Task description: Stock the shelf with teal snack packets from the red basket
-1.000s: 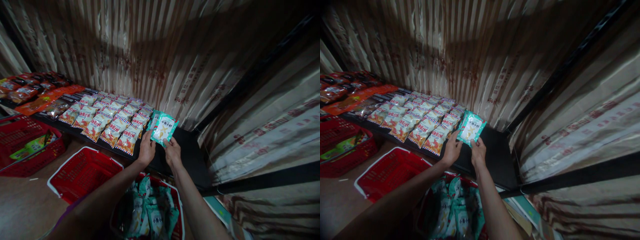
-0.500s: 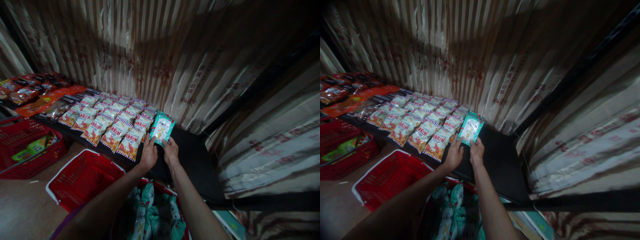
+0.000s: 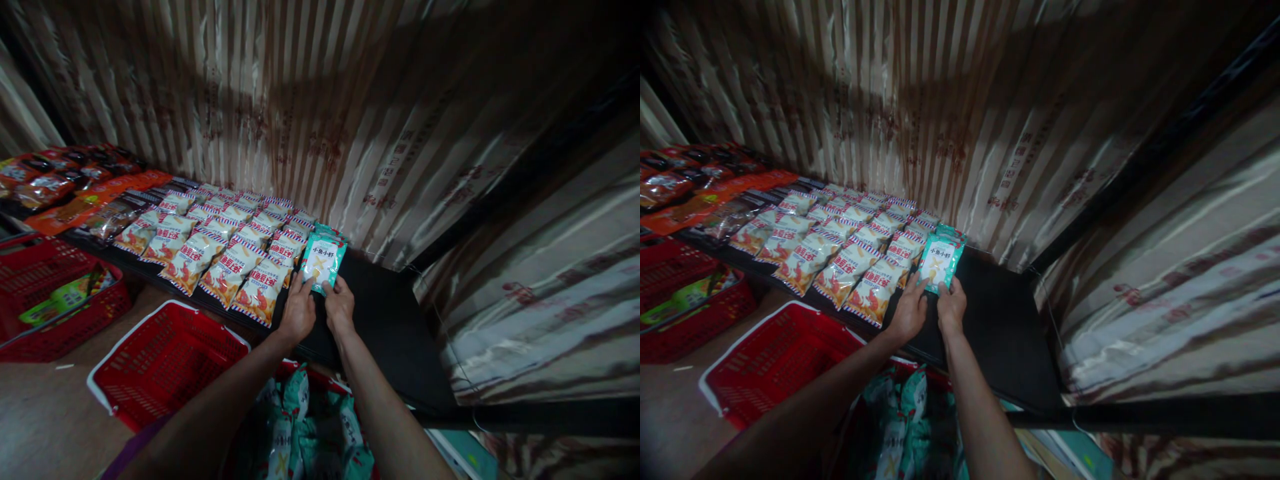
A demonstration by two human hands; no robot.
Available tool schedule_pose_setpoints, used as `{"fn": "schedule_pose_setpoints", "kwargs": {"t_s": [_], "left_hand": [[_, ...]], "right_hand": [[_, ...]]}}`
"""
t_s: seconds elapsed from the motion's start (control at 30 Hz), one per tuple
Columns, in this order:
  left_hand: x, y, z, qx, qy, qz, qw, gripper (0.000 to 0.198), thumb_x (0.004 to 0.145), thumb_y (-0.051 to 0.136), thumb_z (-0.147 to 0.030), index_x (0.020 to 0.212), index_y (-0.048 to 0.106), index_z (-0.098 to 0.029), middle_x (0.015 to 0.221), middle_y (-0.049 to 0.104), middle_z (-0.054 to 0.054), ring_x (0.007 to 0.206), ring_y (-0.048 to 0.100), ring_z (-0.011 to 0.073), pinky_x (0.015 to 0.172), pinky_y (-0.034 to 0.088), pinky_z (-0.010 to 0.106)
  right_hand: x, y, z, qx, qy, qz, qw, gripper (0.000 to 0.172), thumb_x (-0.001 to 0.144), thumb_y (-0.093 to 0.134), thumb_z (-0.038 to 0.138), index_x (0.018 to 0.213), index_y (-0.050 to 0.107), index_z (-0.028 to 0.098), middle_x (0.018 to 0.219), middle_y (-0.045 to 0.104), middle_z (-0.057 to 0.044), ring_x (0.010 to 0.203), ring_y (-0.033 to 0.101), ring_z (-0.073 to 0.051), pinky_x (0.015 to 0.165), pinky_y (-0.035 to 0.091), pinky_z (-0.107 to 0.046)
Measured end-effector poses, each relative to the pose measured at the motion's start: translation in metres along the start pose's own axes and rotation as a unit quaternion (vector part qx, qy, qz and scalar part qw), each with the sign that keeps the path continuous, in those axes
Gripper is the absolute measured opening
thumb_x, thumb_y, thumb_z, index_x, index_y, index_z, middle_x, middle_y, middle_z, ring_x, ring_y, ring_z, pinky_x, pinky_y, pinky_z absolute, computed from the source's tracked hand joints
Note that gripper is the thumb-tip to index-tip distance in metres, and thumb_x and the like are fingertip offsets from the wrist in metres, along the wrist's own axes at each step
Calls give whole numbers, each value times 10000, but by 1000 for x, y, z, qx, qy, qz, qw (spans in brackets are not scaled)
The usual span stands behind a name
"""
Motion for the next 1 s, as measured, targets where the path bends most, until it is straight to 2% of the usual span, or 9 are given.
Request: {"fn": "schedule_pose_setpoints", "kwargs": {"t_s": [0.2, 0.37, 0.5, 0.6, 0.73, 1.0], "left_hand": [[2, 2, 1, 32, -2, 12, 999, 497, 818, 392, -100, 1308, 472, -67, 1479, 298, 186, 1399, 204, 295, 1129, 264, 480], [4, 2, 1, 45, -15, 27, 998, 506, 811, 411, -103, 1312, 475, -112, 1489, 303, 138, 1391, 234, 275, 1129, 284, 441], [7, 0, -1, 59, -21, 32, 998, 507, 795, 436, -97, 1298, 490, -88, 1499, 271, 154, 1398, 207, 285, 1139, 261, 431], [8, 0, -1, 64, -22, 40, 997, 494, 803, 419, -91, 1290, 491, -54, 1487, 283, 182, 1386, 243, 287, 1135, 270, 426], [9, 1, 2, 72, -26, 40, 996, 491, 822, 392, -99, 1300, 468, -17, 1465, 310, 216, 1366, 295, 289, 1124, 295, 421], [10, 1, 5, 56, -29, 32, 997, 491, 808, 413, -101, 1291, 484, -51, 1466, 320, 198, 1353, 324, 281, 1113, 313, 425]], "right_hand": [[4, -5, -4, -14, 16, -37, 999, 428, 585, 631, 324, 977, 634, 153, 822, 694, -31, 732, 624, -160, 690, 484, -276], [5, -3, -2, -21, 17, -39, 999, 417, 586, 613, 314, 971, 615, 153, 838, 693, -40, 748, 630, -162, 693, 494, -270], [5, -4, -1, -47, 18, -41, 998, 400, 605, 600, 312, 972, 608, 154, 860, 693, -49, 781, 641, -173, 708, 502, -274], [6, -5, -2, -64, 16, -36, 997, 393, 628, 585, 314, 986, 602, 152, 884, 694, -60, 790, 646, -179, 716, 506, -282], [7, -3, -4, -110, -8, -19, 994, 396, 677, 545, 315, 1037, 584, 153, 934, 695, -78, 808, 650, -184, 743, 506, -295], [8, -3, 1, -233, -38, -7, 972, 373, 759, 479, 322, 1078, 579, 156, 996, 689, -97, 854, 643, -195, 780, 484, -302]]}}
Point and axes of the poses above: each hand's wrist, its own x-axis towards the middle knuckle, its own y-axis out of the palm, z = x × y, the point moved 8 cm from there along x, towards the middle knuckle
